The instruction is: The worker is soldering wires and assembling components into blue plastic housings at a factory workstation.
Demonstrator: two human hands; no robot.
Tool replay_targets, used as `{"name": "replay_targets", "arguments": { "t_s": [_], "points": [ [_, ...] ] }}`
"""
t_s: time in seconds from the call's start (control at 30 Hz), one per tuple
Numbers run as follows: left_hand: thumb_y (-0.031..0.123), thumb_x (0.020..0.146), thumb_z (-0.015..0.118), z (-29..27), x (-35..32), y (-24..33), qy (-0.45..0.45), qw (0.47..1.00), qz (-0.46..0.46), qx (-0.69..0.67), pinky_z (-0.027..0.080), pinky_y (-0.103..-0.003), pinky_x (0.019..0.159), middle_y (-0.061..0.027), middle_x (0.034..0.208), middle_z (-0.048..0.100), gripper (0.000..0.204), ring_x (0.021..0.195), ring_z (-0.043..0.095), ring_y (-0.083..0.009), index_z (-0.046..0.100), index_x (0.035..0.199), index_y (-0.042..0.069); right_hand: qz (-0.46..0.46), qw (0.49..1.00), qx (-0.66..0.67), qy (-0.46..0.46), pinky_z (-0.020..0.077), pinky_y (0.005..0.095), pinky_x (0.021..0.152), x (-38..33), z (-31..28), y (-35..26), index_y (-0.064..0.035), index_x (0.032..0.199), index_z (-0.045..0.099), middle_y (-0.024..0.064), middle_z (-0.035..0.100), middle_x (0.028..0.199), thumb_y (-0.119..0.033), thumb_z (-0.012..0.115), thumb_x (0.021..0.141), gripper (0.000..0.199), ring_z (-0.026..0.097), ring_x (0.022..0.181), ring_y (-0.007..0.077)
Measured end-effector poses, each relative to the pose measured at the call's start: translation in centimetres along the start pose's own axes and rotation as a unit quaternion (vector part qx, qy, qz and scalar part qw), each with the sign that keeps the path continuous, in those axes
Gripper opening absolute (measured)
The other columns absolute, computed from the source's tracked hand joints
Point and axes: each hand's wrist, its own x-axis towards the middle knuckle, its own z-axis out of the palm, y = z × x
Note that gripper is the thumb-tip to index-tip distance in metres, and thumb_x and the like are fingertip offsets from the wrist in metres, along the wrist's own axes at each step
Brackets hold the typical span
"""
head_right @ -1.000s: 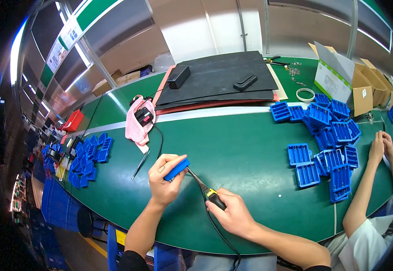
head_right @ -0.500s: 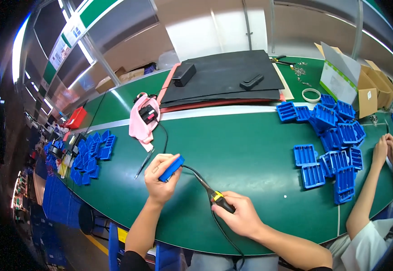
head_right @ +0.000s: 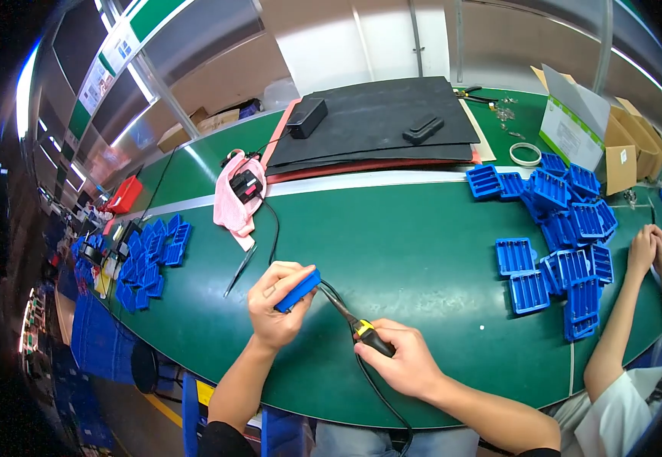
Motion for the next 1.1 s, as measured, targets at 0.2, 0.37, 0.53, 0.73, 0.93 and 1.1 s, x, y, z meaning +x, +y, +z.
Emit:
{"name": "replay_targets", "arguments": {
  "t_s": [0.2,0.37,0.53,0.73,0.93,1.1],
  "points": [
    [-0.012,0.066,0.065,0.1,0.0,-0.2,-0.011,1.000,0.024,0.008,0.051,-0.030,0.066,-0.0112,0.081,0.063,0.034,0.076,0.063,-0.0230,0.069,0.099,-0.001,-0.001,1.000,-0.005,0.002,0.0419,0.0248,0.065,0.0,0.0,0.0,0.0019,0.090,0.068,0.0073,0.062,0.087,-0.008,0.066,0.083,0.013,0.056,0.074,0.0124],
    [-0.012,0.065,0.066,0.2,-0.1,-0.3,-0.014,1.000,0.026,0.007,0.051,-0.030,0.066,-0.0109,0.080,0.063,0.035,0.076,0.063,-0.0228,0.069,0.099,-0.001,-0.004,1.000,-0.007,-0.001,0.0418,0.0256,0.066,0.0,0.0,0.2,0.0019,0.087,0.067,0.0068,0.062,0.086,-0.008,0.066,0.082,0.011,0.055,0.075,0.0130],
    [-0.010,0.064,0.067,0.3,-0.3,-0.5,-0.021,1.000,0.018,0.001,0.051,-0.033,0.068,-0.0103,0.084,0.063,0.041,0.079,0.063,-0.0252,0.069,0.102,0.003,-0.020,1.000,-0.007,0.005,0.0401,0.0292,0.058,0.0,0.0,0.6,0.0051,0.084,0.064,0.0094,0.059,0.081,-0.013,0.066,0.084,0.018,0.052,0.066,0.0154],
    [-0.010,0.064,0.067,0.2,-0.3,0.0,-0.014,1.000,-0.009,-0.004,0.051,-0.033,0.067,-0.0109,0.084,0.062,0.039,0.079,0.063,-0.0254,0.069,0.101,0.002,-0.013,1.000,0.012,-0.003,0.0373,0.0265,0.059,-0.1,0.2,-0.1,0.0010,0.078,0.064,0.0046,0.054,0.077,-0.009,0.062,0.084,0.012,0.048,0.065,0.0117],
    [-0.010,0.062,0.067,0.0,0.1,0.3,0.002,0.999,0.028,0.038,0.051,-0.032,0.065,-0.0097,0.082,0.062,0.041,0.078,0.063,-0.0248,0.069,0.100,0.003,-0.005,1.000,0.000,0.002,0.0377,0.0266,0.059,-0.2,0.3,-1.1,0.0010,0.075,0.063,0.0053,0.054,0.076,-0.009,0.061,0.085,0.013,0.049,0.065,0.0117],
    [-0.004,0.057,0.069,-1.3,0.6,-0.9,-0.048,0.975,0.161,0.144,0.053,-0.032,0.063,-0.0041,0.077,0.057,0.043,0.079,0.061,-0.0225,0.069,0.098,0.006,0.032,0.999,-0.007,-0.007,0.0377,0.0267,0.059,-0.5,0.4,-1.5,0.0012,0.075,0.063,0.0052,0.054,0.074,-0.012,0.061,0.085,0.017,0.049,0.065,0.0109]
  ]
}}
